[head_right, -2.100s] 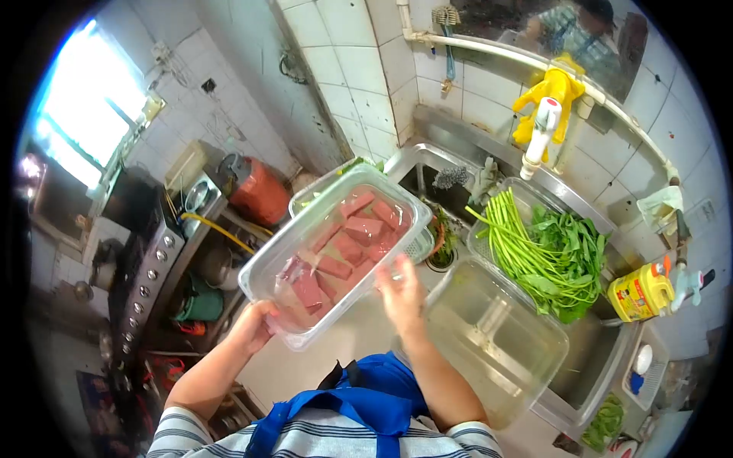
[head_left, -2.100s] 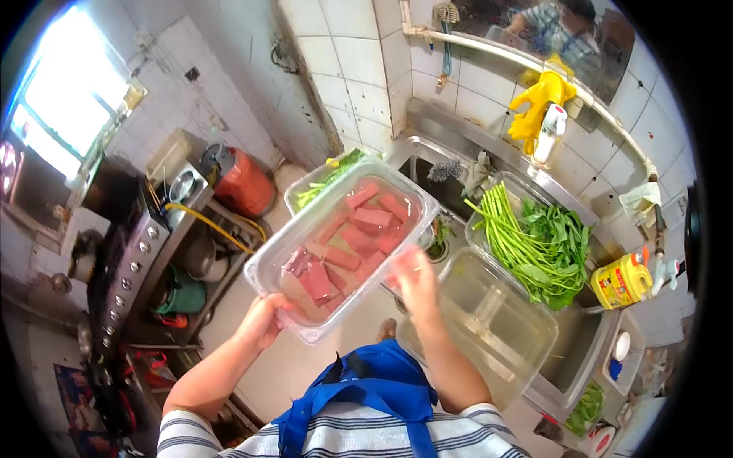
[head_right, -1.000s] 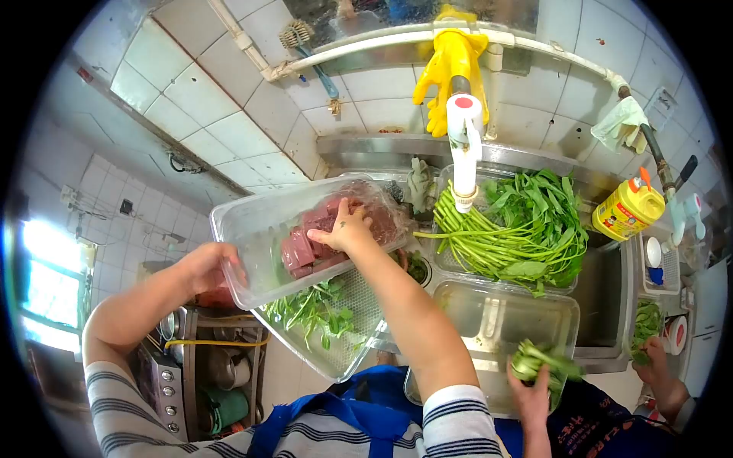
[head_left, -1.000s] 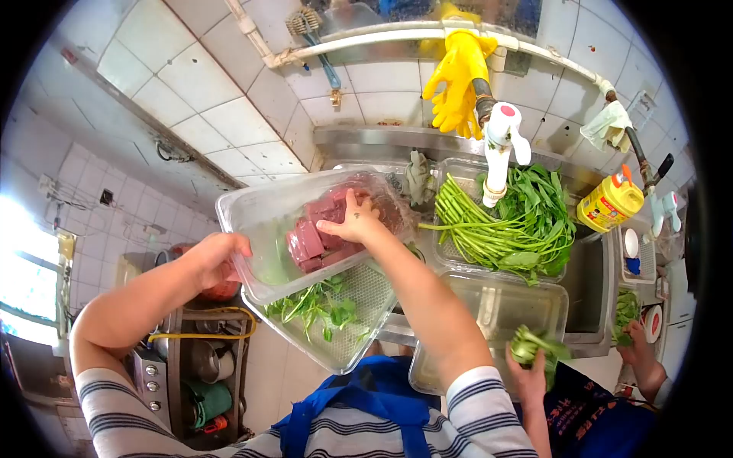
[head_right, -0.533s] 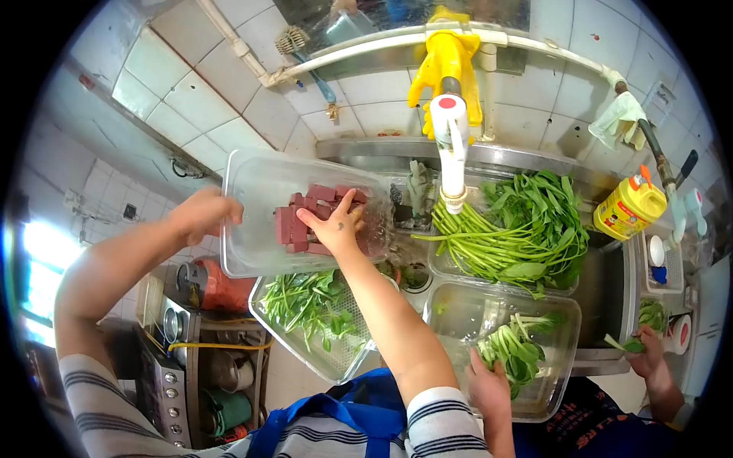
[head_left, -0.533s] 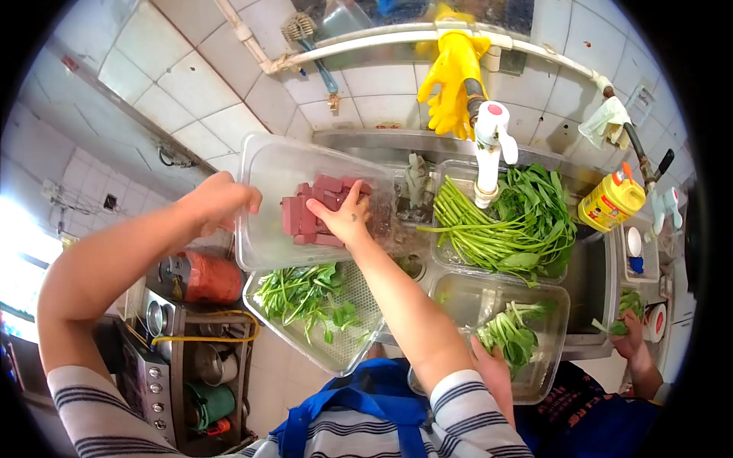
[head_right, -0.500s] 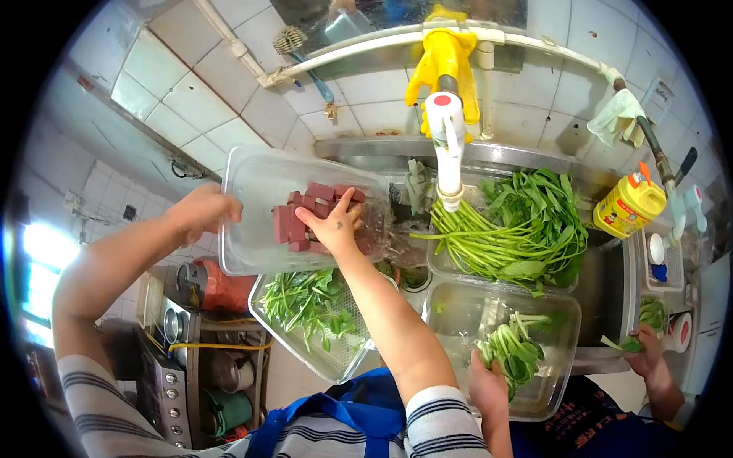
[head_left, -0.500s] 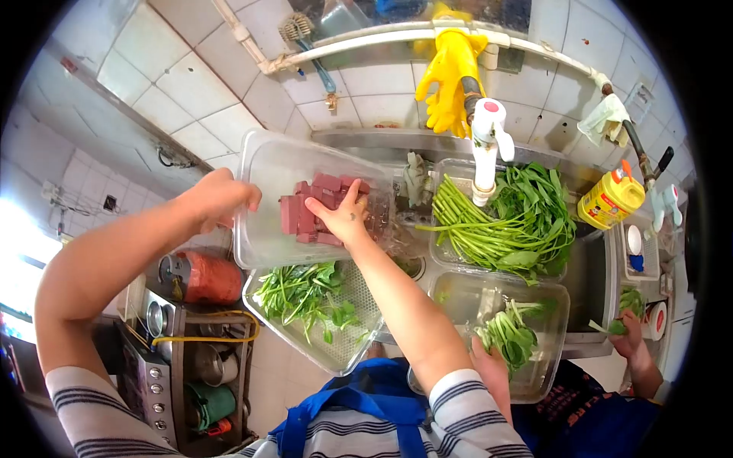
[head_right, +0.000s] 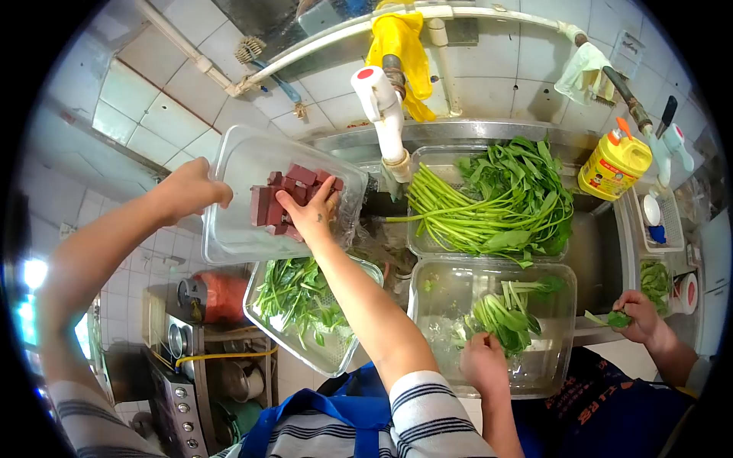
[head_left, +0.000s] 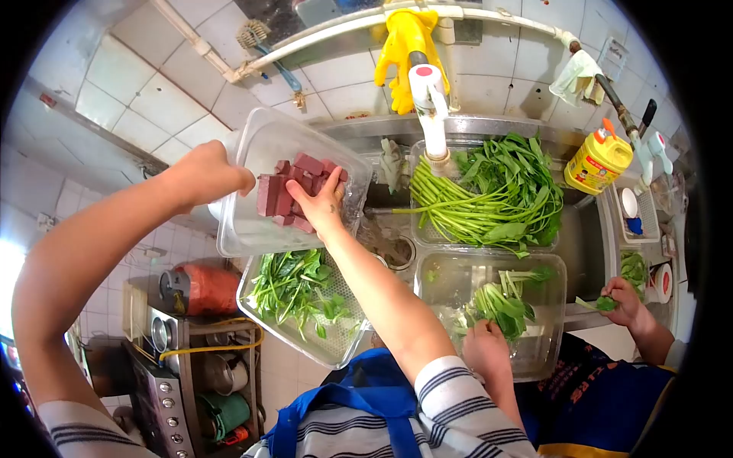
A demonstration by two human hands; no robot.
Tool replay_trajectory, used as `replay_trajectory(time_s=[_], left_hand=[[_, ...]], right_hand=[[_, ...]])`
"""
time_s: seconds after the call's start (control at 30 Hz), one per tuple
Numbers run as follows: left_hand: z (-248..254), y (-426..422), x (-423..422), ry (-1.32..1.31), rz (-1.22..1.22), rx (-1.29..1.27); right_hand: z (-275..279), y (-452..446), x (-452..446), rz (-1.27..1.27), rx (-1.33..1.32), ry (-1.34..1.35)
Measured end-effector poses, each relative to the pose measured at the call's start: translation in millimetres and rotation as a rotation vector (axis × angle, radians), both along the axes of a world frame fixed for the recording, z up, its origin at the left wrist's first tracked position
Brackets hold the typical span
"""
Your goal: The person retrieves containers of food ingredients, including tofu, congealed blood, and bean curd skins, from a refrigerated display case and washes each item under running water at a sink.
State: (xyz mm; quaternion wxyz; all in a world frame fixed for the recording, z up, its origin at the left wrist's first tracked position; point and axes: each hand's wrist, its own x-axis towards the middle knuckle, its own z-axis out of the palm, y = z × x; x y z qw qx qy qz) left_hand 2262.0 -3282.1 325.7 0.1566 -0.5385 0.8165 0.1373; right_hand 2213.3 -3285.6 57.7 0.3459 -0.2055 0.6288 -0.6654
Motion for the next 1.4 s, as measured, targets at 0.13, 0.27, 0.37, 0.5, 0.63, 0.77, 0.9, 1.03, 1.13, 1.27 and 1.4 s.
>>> replay_trajectory(time_s=[0.13,0.27,0.37,0.5,0.63,0.77,0.9,1.03,1.13,1.27,1.4], left_hand=[[0.6,11.6,-5.1,-0.024,-0.126,-0.158],[3.0,19.7,-5.1,-0.069,-0.176,-0.232],[4.6,20.3,-1.8,-0.005,-0.184,-0.228],[6.6,20.9,-0.1,-0.019,-0.181,-0.166],[8.0,15.4,16.8,0.098,-0.112,-0.104],[-13.8,-39.8,82.4,0.416,0.142,0.325],[-55.9,-34.6,140.9,0.675,0.466,0.651],[-115.1,-13.4,165.8,0.89,0.533,0.935],[-150.8,6.1,171.0,0.996,0.544,1.154],[-194.3,42.5,145.1,1.142,0.458,1.393],[-235.1,82.6,65.8,1.269,0.282,1.346]], right_hand=[[-0.5,-2.5,3.3,-0.056,-0.068,-0.021],[-2.1,-6.9,9.9,-0.084,-0.148,-0.046],[1.8,-10.0,16.5,-0.102,-0.107,-0.029],[11.1,-3.5,19.3,-0.082,-0.147,-0.112],[16.7,3.3,15.7,-0.066,-0.064,-0.03],[39.2,30.0,-6.4,0.184,0.224,0.212],[88.6,73.8,-35.6,0.582,0.66,0.506],[140.3,143.0,-33.4,0.311,0.438,1.375],[207.7,191.5,-33.1,-0.047,-0.003,1.455],[237.4,192.2,-80.8,-0.425,0.1,1.685],[217.2,171.0,-103.5,-0.268,0.335,1.431]])
